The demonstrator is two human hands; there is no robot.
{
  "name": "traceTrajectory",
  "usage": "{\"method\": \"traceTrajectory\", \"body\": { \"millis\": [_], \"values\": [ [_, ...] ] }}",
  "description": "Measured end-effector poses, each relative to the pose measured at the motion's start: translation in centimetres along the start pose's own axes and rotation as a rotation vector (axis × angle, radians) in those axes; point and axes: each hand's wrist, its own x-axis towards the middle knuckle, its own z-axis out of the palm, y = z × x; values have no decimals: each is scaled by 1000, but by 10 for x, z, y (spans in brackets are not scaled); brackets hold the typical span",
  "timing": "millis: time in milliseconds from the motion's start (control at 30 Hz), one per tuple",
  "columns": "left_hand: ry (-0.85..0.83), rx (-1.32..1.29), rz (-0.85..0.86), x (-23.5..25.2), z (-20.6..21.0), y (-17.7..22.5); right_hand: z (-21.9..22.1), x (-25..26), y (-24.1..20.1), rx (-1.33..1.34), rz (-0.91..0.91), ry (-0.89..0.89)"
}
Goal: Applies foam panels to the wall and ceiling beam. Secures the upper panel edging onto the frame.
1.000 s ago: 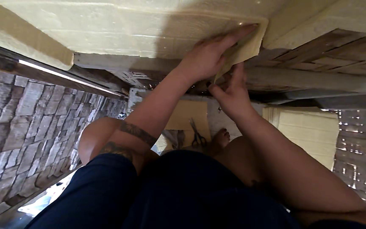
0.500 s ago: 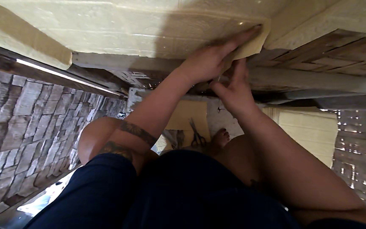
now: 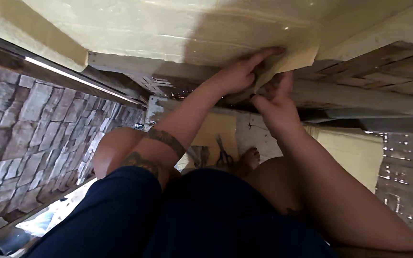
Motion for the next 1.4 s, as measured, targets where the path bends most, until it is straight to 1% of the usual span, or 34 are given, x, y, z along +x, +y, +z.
{"method": "traceTrajectory", "body": {
  "millis": [100,200,267,333,433,567,733,800,900,1033,1100,1167,1267,1333,1400],
  "values": [
    [0,-21,16,-1,3,1,-1,1,1,9,-8,0],
    [-35,-42,45,-3,-2,-5,1,1,1,35,-17,-3],
    [-41,-71,14,-6,-12,-11,2,1,2,51,-29,-10],
    [-6,-78,-43,-8,-20,-16,1,0,1,67,-39,-11],
    [-8,3,-134,-7,-20,-19,1,0,0,90,-34,-7],
    [-58,145,-178,0,-9,-28,0,0,5,83,-42,-4],
    [-60,177,-124,-1,-4,-37,-1,-1,5,51,-18,-7],
    [-87,174,-110,-5,-6,-39,0,0,6,47,-33,-8],
    [-76,142,-84,-9,-6,-42,0,0,6,66,-54,-10],
    [-69,294,-191,-8,8,-30,0,1,4,68,-34,-5],
    [-44,367,-201,-8,17,-25,0,1,4,73,-32,-12],
    [-30,384,-187,-9,19,-24,1,1,3,81,-38,-21],
    [-117,341,-184,-12,5,-15,2,-1,-1,61,-12,-26],
    [-83,250,-158,-14,-14,-14,3,-1,-2,51,2,-18],
    [9,98,-161,-16,-38,-12,3,-1,-1,55,-3,-11]
  ]
}}
